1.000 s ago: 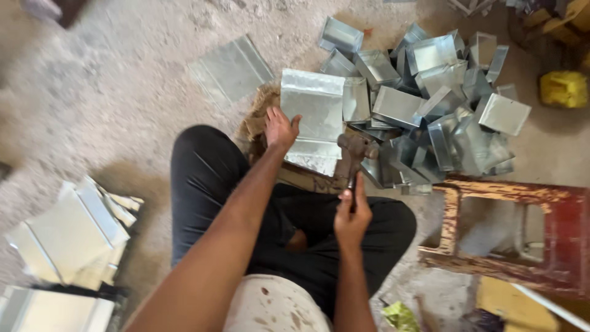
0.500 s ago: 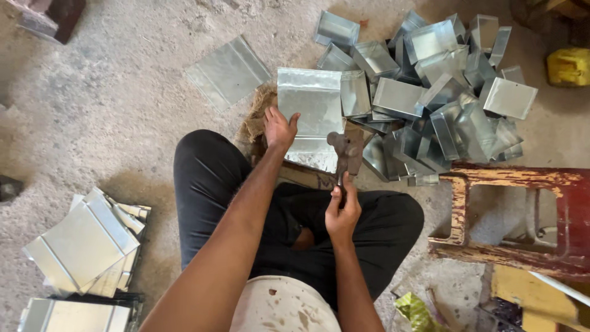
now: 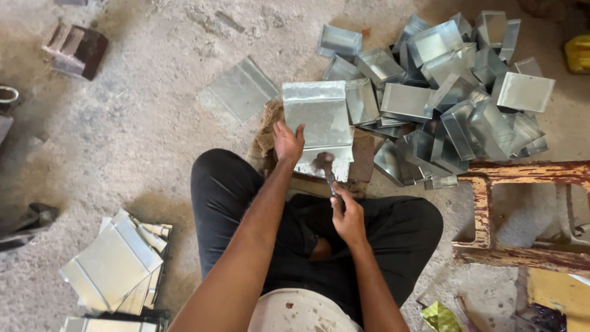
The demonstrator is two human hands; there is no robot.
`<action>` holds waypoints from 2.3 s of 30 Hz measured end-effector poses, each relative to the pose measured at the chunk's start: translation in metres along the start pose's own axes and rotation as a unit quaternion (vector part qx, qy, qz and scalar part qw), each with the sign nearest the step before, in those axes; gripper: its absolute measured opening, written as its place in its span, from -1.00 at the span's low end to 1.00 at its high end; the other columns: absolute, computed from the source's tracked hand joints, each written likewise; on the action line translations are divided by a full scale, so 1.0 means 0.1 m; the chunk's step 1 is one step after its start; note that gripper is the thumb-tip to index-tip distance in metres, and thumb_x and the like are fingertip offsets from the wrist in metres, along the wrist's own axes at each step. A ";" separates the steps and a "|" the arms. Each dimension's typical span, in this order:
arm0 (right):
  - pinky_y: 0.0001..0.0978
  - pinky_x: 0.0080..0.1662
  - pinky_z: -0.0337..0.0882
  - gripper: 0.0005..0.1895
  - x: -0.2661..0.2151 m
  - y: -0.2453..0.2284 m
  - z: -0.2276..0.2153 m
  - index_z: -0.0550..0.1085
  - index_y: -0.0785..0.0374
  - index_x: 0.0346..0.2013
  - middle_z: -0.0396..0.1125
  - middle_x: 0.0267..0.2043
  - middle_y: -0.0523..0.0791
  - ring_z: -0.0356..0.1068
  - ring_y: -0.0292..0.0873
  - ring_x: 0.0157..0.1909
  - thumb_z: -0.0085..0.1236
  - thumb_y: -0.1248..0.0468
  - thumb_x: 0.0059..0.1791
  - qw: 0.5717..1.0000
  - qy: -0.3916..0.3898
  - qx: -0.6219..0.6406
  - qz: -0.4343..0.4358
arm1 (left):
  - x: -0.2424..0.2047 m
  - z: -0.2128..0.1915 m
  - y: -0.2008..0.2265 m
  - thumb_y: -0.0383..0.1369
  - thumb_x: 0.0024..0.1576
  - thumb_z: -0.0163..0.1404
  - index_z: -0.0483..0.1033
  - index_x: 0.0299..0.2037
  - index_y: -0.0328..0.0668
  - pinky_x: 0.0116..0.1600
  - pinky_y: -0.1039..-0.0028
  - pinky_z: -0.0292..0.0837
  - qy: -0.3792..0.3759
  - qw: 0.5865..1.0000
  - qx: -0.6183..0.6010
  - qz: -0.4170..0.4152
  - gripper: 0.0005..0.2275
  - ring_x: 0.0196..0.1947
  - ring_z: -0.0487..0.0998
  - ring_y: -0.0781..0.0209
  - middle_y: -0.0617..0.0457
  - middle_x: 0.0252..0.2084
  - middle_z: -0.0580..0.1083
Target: The person sits on the floor and uses a hammer to strike a metal sheet placed on a wooden block. They repeatedly pick up metal sheets, position them, and hammer them before moving them aside.
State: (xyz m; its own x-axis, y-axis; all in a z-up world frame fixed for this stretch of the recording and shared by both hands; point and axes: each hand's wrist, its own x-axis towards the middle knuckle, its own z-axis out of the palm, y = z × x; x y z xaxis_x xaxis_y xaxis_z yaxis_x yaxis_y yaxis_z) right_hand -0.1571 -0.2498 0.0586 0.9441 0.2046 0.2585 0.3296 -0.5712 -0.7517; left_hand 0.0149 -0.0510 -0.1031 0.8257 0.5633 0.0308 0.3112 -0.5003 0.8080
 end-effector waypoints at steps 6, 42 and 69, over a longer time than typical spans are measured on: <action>-0.30 -0.07 0.50 -0.67 -0.13 -0.08 0.04 0.46 0.30 0.20 0.51 -0.10 0.08 0.53 -0.02 -0.12 0.07 0.33 0.13 0.996 0.071 0.036 0.034 | -0.02 -0.04 0.03 -0.11 0.18 0.13 0.22 0.02 -0.49 0.14 -0.08 0.31 0.005 1.000 -0.012 0.010 -0.48 0.08 0.36 -0.45 -0.40 0.06 0.31; -0.39 -0.43 0.25 -0.45 -0.34 0.76 0.09 0.28 0.09 0.34 0.34 -0.24 -0.11 0.21 -0.26 -0.47 0.14 0.23 0.06 0.905 0.073 0.265 0.324 | 0.40 -1.23 -0.03 -0.25 0.04 0.12 0.27 0.32 -0.34 0.17 0.04 0.40 -0.114 0.989 0.094 0.024 -0.37 0.08 0.50 -0.31 -0.35 0.05 0.49; -0.40 -0.69 0.02 -0.59 -0.64 0.50 0.10 0.30 0.23 -0.34 0.05 -0.71 -0.20 0.03 -0.32 -0.78 -0.01 -0.05 0.12 0.874 -0.032 0.260 0.409 | -0.02 -1.22 -0.23 -0.36 0.05 0.13 0.33 0.18 -0.36 -0.06 0.02 0.55 -0.202 0.955 -0.172 -0.131 -0.51 -0.04 0.60 -0.32 -0.33 -0.01 0.52</action>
State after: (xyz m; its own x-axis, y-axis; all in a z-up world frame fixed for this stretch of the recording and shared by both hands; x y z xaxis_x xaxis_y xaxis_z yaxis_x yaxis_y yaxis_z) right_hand -0.2009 -0.2833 -0.0016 0.8545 -0.0490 -0.5172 -0.5193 -0.1115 -0.8473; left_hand -0.0513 0.0390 -0.0501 0.8768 0.3040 -0.3724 0.4162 -0.0922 0.9046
